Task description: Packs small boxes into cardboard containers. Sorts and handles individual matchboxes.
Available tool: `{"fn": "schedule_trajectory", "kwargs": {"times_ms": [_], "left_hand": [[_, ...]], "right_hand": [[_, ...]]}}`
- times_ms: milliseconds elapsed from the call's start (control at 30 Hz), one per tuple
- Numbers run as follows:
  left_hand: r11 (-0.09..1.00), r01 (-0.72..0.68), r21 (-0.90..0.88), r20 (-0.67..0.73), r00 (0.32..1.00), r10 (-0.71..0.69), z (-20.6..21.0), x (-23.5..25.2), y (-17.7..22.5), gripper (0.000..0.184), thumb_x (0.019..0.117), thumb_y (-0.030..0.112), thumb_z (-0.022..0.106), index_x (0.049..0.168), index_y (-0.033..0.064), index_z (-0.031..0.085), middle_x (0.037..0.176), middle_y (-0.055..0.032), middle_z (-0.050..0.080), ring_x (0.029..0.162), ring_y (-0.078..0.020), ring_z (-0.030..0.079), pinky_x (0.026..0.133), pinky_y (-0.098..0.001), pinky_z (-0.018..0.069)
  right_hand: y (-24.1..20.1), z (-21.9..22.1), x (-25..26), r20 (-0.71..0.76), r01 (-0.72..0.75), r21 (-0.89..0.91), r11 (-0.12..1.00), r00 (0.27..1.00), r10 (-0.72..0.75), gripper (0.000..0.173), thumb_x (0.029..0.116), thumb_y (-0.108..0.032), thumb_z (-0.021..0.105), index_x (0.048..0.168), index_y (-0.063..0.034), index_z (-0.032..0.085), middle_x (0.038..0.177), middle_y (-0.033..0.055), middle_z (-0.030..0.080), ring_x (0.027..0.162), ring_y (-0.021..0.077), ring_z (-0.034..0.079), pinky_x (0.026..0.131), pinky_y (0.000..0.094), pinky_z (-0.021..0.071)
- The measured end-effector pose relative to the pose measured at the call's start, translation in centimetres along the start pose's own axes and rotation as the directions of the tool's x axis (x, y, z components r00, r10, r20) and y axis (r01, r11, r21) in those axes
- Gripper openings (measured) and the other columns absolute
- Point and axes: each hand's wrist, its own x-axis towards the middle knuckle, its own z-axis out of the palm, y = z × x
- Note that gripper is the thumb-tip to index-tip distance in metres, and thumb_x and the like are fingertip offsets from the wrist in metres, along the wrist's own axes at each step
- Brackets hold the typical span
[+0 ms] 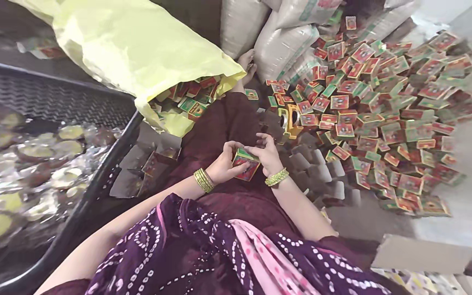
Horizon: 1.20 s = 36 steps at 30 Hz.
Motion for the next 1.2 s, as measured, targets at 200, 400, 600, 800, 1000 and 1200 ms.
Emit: {"fn": "schedule_trajectory", "kwargs": {"times_ms": [200, 400, 600, 800, 1000, 1200], "left_hand": [[0.983, -0.036, -0.181, -0.053, 0.998, 0.027, -0.1, 0.2, -0.9, 0.062, 0.0917, 0.023, 0.061, 0.140, -0.0012, 0.029, 0.131, -0.0135, 0.057, 0.116, -0.0199, 0.063, 0.096, -0.0403, 0.0565], [0.959, 0.165, -0.231, -0.078, 0.979, -0.187, -0.4, 0.7, -1.0, 0.071, 0.0973, 0.030, 0.056, 0.148, -0.0019, 0.019, 0.142, -0.0165, 0.049, 0.114, -0.0245, 0.066, 0.085, -0.0417, 0.0624], [0.963, 0.192, -0.189, -0.063, 0.976, -0.206, -0.3, 1.3, -1.0, 0.066, 0.0981, 0.025, 0.058, 0.147, -0.0020, 0.023, 0.138, -0.0163, 0.052, 0.107, -0.0229, 0.069, 0.083, -0.0394, 0.0634], [0.960, 0.219, -0.173, -0.054, 0.971, -0.231, -0.6, 1.5, -1.1, 0.059, 0.0986, 0.022, 0.057, 0.144, -0.0027, 0.029, 0.137, -0.0150, 0.055, 0.102, -0.0210, 0.070, 0.080, -0.0376, 0.0637], [0.975, 0.199, -0.099, 0.005, 0.980, -0.199, -0.9, 1.5, -0.9, 0.050, 0.0982, 0.020, 0.061, 0.137, -0.0028, 0.040, 0.131, -0.0132, 0.059, 0.099, -0.0169, 0.070, 0.081, -0.0341, 0.0631], [0.987, 0.160, -0.031, 0.003, 0.987, -0.160, -0.4, 1.6, -1.4, 0.050, 0.0929, 0.017, 0.072, 0.132, -0.0028, 0.048, 0.129, -0.0155, 0.060, 0.112, -0.0206, 0.068, 0.087, -0.0350, 0.0633]], "right_hand": [[-0.7, -3.6, 0.2, 0.437, 0.276, -0.424, 0.863, 0.897, -0.072, 0.057, 0.0855, -0.052, 0.078, 0.120, -0.0074, 0.070, 0.107, 0.0052, 0.073, 0.096, 0.0109, 0.069, 0.090, 0.0342, 0.0574], [-6.0, -12.2, 2.7, -0.079, 0.150, -0.273, 0.950, 0.981, -0.177, 0.047, 0.0875, -0.044, 0.079, 0.113, -0.0053, 0.071, 0.094, 0.0091, 0.073, 0.081, 0.0195, 0.071, 0.076, 0.0417, 0.0612], [-9.8, -19.3, 8.7, -0.600, 0.539, 0.264, 0.800, 0.741, -0.301, 0.056, 0.1084, -0.039, 0.044, 0.153, -0.0077, 0.033, 0.141, 0.0146, 0.055, 0.116, 0.0266, 0.065, 0.093, 0.0450, 0.0591], [0.5, -13.8, 15.1, -0.133, 0.001, -0.708, 0.706, 0.982, -0.136, 0.047, 0.0922, -0.021, 0.073, 0.133, -0.0008, 0.062, 0.125, 0.0244, 0.067, 0.116, 0.0409, 0.065, 0.101, 0.0621, 0.0507], [4.2, -10.5, 14.4, -0.124, -0.067, -0.828, 0.557, 0.990, -0.065, 0.027, 0.0961, -0.019, 0.069, 0.119, -0.0043, 0.072, 0.117, 0.0234, 0.071, 0.113, 0.0425, 0.066, 0.099, 0.0640, 0.0500], [1.3, -10.3, 7.9, -0.034, 0.409, -0.749, 0.522, 0.762, -0.646, 0.018, 0.1015, -0.014, 0.062, 0.109, -0.0010, 0.073, 0.109, 0.0178, 0.070, 0.103, 0.0299, 0.069, 0.093, 0.0464, 0.0574]]}}
